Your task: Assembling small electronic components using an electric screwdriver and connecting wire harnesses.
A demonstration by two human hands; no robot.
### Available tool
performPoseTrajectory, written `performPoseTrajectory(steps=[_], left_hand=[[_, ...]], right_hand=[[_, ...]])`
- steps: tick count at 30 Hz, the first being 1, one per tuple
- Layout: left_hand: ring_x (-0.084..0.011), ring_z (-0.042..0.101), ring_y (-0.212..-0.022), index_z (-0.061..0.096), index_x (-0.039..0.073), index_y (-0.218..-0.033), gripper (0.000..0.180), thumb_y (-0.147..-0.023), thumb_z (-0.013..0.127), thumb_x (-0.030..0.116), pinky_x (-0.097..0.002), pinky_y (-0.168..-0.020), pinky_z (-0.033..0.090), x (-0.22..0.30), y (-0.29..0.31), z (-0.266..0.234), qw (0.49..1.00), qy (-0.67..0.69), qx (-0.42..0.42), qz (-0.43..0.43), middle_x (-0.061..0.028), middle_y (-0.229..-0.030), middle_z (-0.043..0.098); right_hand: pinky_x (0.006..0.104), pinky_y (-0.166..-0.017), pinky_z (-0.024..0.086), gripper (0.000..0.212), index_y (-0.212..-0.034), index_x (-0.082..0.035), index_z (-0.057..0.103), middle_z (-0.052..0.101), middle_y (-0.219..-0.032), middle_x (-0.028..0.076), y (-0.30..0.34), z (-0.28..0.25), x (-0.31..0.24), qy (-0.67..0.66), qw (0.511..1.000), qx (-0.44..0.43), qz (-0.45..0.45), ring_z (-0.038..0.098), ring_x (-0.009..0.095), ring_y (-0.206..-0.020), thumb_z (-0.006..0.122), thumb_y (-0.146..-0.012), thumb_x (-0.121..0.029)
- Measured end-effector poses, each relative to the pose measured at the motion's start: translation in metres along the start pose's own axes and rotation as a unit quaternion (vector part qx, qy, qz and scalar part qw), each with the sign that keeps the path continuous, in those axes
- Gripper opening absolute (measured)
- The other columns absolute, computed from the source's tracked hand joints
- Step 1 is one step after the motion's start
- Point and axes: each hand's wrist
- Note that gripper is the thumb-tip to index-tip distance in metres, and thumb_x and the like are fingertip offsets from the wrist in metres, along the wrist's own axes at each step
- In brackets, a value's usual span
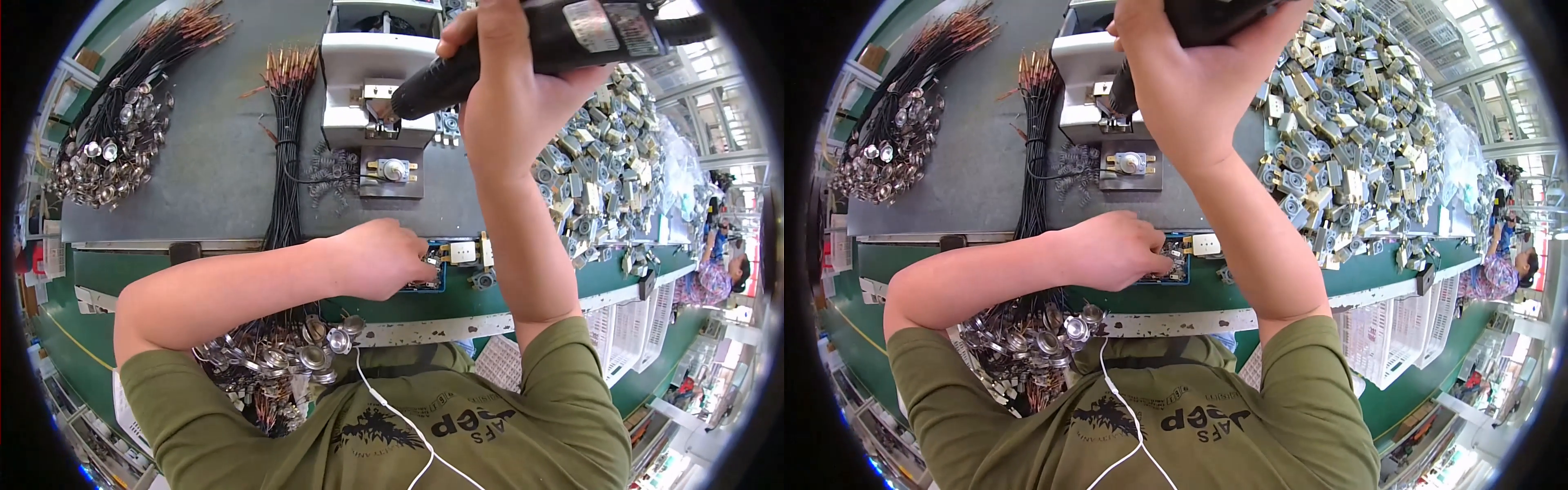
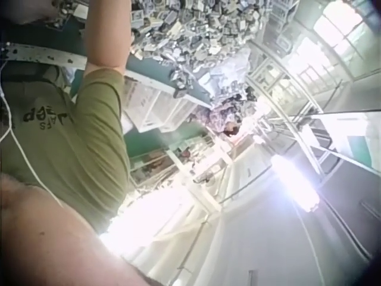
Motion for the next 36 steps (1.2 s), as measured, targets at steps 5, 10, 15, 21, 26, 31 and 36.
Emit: performPoseTrajectory(steps=[5, 10, 15, 21, 26, 31, 36], left_hand=[[-0.0315, 0.07, -0.09, 0.071, 0.011, -0.097, 0.016, -0.083, 0.065, 0.012, -0.046, -0.077, 0.053, -0.003, -0.001, 0.0, 0.998, 0.027, -0.052, -0.039, -0.0097, -0.091, 0.07], [-0.0287, 0.069, -0.086, 0.067, 0.011, -0.098, 0.012, -0.088, 0.066, 0.018, -0.0441, -0.073, 0.053, -0.006, 0.004, 0.005, 1.0, 0.015, -0.009, -0.018, -0.0059, -0.084, 0.066], [-0.0309, 0.07, -0.086, 0.068, 0.009, -0.093, 0.01, -0.085, 0.067, 0.015, -0.0453, -0.074, 0.053, -0.007, -0.004, 0.0, 0.999, 0.024, -0.033, -0.016, -0.0078, -0.084, 0.069], [-0.0328, 0.07, -0.086, 0.067, 0.008, -0.089, 0.009, -0.082, 0.067, 0.014, -0.046, -0.074, 0.052, -0.01, 0.001, 0.001, 0.998, 0.041, -0.034, -0.013, -0.009, -0.083, 0.071], [-0.0332, 0.07, -0.085, 0.067, 0.008, -0.089, 0.009, -0.083, 0.067, 0.015, -0.0469, -0.074, 0.053, -0.01, 0.002, -0.01, 0.999, 0.049, -0.017, -0.012, -0.0097, -0.084, 0.071], [-0.0322, 0.068, -0.085, 0.066, 0.01, -0.094, 0.014, -0.089, 0.069, 0.023, -0.0469, -0.077, 0.053, -0.009, 0.012, -0.029, 0.999, 0.034, -0.006, -0.04, -0.0078, -0.083, 0.067], [-0.0323, 0.069, -0.083, 0.066, 0.009, -0.091, 0.012, -0.088, 0.069, 0.02, -0.0461, -0.075, 0.054, -0.008, 0.018, -0.034, 0.998, 0.023, 0.022, -0.047, -0.0091, -0.083, 0.068]], right_hand=[[0.0268, -0.054, 0.054, 0.024, -0.111, 0.001, 0.056, 0.068, -0.087, 0.009, 0.002, -0.011, 0.012, 0.052, 0.994, -0.094, -0.033, 0.065, 0.014, -0.061, 0.072, -0.093, 0.002], [0.0271, -0.056, 0.055, 0.048, -0.134, 0.001, 0.047, 0.068, -0.087, 0.008, 0.011, 0.03, -0.02, 0.344, 0.913, 0.089, 0.202, 0.065, 0.013, -0.061, 0.071, -0.093, 0.004], [0.0267, -0.056, 0.055, 0.1, -0.165, -0.011, 0.005, 0.067, -0.09, 0.008, -0.002, -0.016, 0.023, 0.029, 0.986, -0.139, -0.091, 0.064, 0.013, -0.063, 0.071, -0.09, 0.008], [0.0256, -0.058, 0.055, 0.064, -0.141, -0.004, 0.036, 0.067, -0.092, 0.007, 0.016, 0.03, -0.007, 0.337, 0.923, 0.079, 0.17, 0.065, 0.012, -0.069, 0.073, -0.09, 0.007], [0.0253, -0.06, 0.054, 0.047, -0.124, -0.005, 0.047, 0.065, -0.091, 0.004, 0.002, 0.024, -0.006, 0.294, 0.924, -0.01, 0.245, 0.065, 0.01, -0.073, 0.077, -0.089, 0.003], [0.0243, -0.063, 0.053, 0.047, -0.124, -0.005, 0.046, 0.064, -0.095, 0.003, 0.004, 0.022, 0.003, 0.306, 0.931, 0.008, 0.196, 0.064, 0.009, -0.076, 0.075, -0.089, 0.004], [0.0259, -0.076, 0.054, 0.049, -0.128, -0.005, 0.046, 0.063, -0.098, 0.004, 0.002, 0.026, 0.006, 0.247, 0.965, -0.052, 0.073, 0.065, 0.011, -0.088, 0.074, -0.089, 0.006]])
Point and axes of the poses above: each hand's wrist, its own y-axis away from the middle knuckle, its own z-axis out of the palm, x = y × z
